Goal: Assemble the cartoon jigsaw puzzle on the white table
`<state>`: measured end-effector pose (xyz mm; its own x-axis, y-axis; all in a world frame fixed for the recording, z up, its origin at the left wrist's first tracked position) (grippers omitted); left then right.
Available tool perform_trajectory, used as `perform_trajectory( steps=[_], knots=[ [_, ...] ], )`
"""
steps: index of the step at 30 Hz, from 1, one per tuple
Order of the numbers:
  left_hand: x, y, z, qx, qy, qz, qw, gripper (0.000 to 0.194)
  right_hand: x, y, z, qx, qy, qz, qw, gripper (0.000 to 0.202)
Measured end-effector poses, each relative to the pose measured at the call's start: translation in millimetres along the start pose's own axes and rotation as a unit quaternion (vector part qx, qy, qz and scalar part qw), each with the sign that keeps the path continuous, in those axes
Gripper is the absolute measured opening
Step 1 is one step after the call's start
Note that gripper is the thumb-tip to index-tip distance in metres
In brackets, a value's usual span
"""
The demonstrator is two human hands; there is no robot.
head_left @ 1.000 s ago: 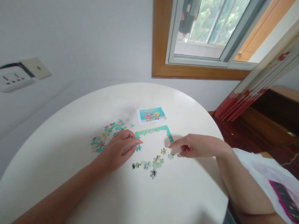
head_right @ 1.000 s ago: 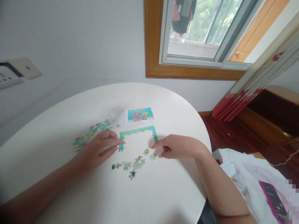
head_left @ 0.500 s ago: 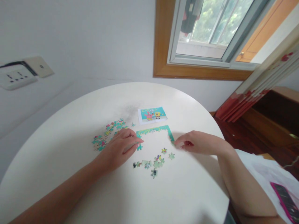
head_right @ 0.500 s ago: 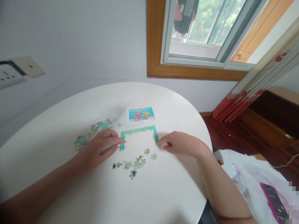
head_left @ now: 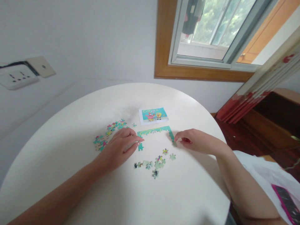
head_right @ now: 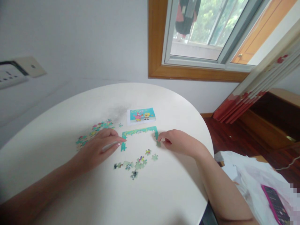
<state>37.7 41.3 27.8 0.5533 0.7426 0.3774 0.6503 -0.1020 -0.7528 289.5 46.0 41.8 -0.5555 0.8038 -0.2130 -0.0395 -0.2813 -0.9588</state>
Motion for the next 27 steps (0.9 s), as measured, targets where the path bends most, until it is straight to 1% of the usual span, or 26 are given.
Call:
perform_trajectory(
  steps=[2, 6, 9, 12, 15, 24, 27],
  knots=[
    [-0.1, -0.1, 0.7, 0.001, -0.001, -0.001, 1.000, 0.025, 2.0, 0.2, -2.0, -0.009, 0.017, -0.007, 1.000, 0.034],
    [-0.4, 0.4, 2.5, 0.011, -0.005, -0.002, 1.000, 0.024, 5.9, 3.4, -4.0, -0.020, 0.053, -0.009, 0.998, 0.022],
    [-0.2, 0.0, 2.0, 0.013, -0.004, -0.005, 1.000, 0.024, 8.0, 7.5, -4.3, -0.020, 0.074, -0.006, 0.997, 0.027],
    [0.4, -0.8, -0.3, 0.013, 0.002, -0.005, 1.000, 0.024, 10.2, 12.6, -2.1, -0.019, 0.069, 0.010, 0.997, 0.028],
    [0.8, -2.0, -1.7, 0.012, 0.004, -0.008, 1.000, 0.025, 11.7, 14.3, -1.4, -0.025, 0.065, 0.011, 0.998, 0.025],
    [0.0, -1.8, -0.4, 0.016, -0.001, -0.002, 1.000, 0.026, 11.2, 13.4, -2.6, -0.025, 0.072, 0.013, 0.997, 0.025],
    [-0.7, -0.9, 0.9, 0.017, -0.004, 0.005, 1.000, 0.025, 10.4, 11.5, -2.0, -0.012, 0.062, 0.010, 0.998, 0.026]
  ],
)
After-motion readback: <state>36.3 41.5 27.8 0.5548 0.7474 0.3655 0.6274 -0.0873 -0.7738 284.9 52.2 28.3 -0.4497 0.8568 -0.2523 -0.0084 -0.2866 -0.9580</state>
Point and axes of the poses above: each hand's wrist, its own x-axis towards the middle knuckle, its own y-axis out of the palm, z = x × y, the point moved 6 cm from there along x, towards the middle knuckle, and after that the axes turned 13 degrees about -x, right-handed, at the moved point
